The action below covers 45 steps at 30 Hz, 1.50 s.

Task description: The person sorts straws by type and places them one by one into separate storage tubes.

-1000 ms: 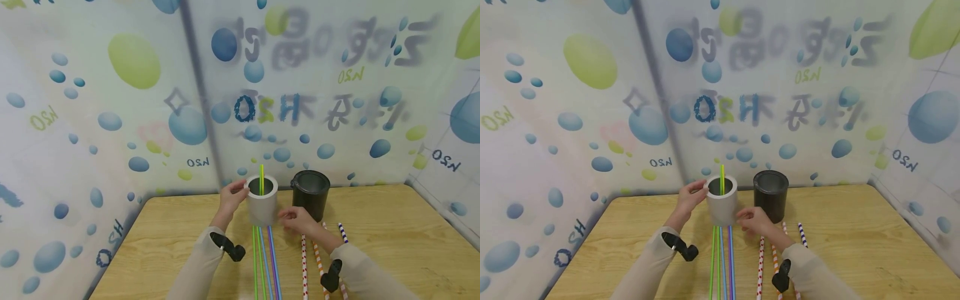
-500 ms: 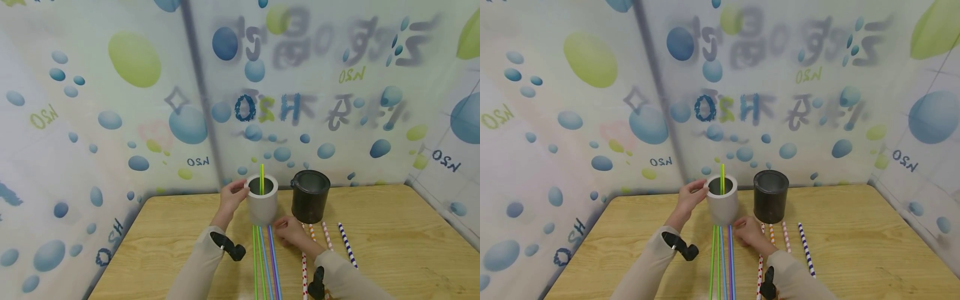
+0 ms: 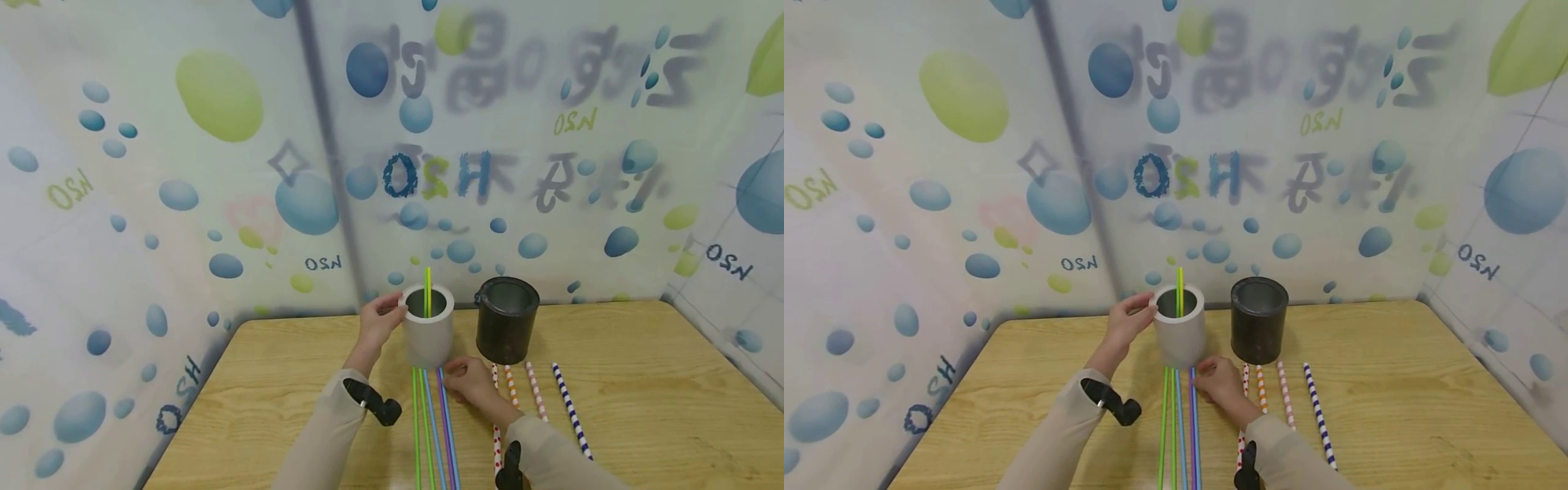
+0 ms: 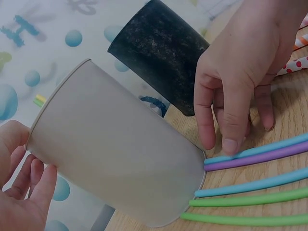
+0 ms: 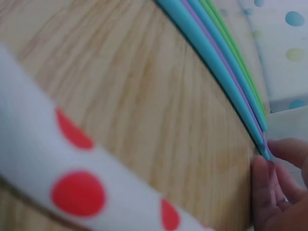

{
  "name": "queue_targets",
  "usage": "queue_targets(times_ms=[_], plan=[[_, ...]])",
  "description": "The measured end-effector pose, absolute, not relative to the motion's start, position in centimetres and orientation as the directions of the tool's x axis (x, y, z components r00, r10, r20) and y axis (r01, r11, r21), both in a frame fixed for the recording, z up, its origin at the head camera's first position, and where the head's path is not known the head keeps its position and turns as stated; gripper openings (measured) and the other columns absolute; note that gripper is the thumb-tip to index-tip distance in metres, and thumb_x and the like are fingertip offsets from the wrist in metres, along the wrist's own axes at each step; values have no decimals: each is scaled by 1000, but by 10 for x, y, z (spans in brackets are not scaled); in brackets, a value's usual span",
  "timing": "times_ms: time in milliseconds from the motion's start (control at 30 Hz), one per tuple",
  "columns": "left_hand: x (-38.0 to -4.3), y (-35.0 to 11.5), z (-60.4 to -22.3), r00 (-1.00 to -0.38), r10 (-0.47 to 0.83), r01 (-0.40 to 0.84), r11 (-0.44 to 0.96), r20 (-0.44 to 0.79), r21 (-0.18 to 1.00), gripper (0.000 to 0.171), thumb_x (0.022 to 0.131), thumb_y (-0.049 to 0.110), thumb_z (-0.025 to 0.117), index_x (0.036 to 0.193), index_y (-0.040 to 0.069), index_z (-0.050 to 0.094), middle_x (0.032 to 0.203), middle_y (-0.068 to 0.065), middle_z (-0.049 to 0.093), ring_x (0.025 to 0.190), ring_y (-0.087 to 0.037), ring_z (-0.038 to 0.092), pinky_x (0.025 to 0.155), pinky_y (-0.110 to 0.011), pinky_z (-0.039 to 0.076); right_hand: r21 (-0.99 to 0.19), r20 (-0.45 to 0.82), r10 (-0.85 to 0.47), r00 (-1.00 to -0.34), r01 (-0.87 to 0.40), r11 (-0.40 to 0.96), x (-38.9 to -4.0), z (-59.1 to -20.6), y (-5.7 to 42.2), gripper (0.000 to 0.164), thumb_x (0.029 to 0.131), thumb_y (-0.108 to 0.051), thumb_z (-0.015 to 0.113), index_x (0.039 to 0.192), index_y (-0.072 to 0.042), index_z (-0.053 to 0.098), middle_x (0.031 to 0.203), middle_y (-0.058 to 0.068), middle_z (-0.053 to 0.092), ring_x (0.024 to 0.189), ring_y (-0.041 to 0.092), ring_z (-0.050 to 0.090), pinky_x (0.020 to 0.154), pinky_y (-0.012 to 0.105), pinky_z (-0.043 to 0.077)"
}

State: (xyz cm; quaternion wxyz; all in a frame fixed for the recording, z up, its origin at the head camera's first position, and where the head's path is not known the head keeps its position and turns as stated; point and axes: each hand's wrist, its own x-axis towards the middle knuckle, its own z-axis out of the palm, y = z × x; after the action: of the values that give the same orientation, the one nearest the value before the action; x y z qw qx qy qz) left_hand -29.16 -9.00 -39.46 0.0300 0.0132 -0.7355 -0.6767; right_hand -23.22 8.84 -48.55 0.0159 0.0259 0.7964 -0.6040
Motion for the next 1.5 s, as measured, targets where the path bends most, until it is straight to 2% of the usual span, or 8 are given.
queue_targets(times_ms=[200,533,733,1000,1500], plan=[[-288,-91,-388,-999,-33,17,72,19,997,34,84,9,63,117,1,60,113,-17,58,98,-23,55,83,-32,50,-946,-43,35,-998,52,321,-233,-485,88,22,68,2,73,87,5,62,65,3,55,46,12,49,41,24,45],[-265,-85,-362,-999,-31,32,103,36,994,35,85,4,59,118,-5,57,114,-23,56,97,-24,54,83,-32,50,-937,-28,32,-999,38,347,-230,-484,88,22,68,2,74,86,4,62,63,2,54,45,12,48,41,25,45],[-267,-86,-366,-999,-29,31,98,34,995,34,85,4,59,118,-5,57,113,-22,56,95,-23,54,82,-31,50,-936,-32,38,-999,43,348,-231,-484,88,22,67,3,74,86,5,62,64,3,55,44,12,48,40,25,45],[-289,-90,-393,-998,-44,34,69,37,997,34,83,9,64,116,1,60,112,-17,58,96,-21,55,81,-31,51,-908,-83,56,-995,99,407,-234,-482,87,24,67,-1,74,88,2,63,67,3,57,44,11,48,40,26,46],[-289,-89,-394,-997,-56,53,81,58,995,31,83,8,63,113,2,63,106,-13,60,94,-21,56,79,-29,51,-868,-56,75,-996,86,489,-235,-480,83,29,66,-6,75,90,2,61,65,1,56,40,10,48,38,25,46]])
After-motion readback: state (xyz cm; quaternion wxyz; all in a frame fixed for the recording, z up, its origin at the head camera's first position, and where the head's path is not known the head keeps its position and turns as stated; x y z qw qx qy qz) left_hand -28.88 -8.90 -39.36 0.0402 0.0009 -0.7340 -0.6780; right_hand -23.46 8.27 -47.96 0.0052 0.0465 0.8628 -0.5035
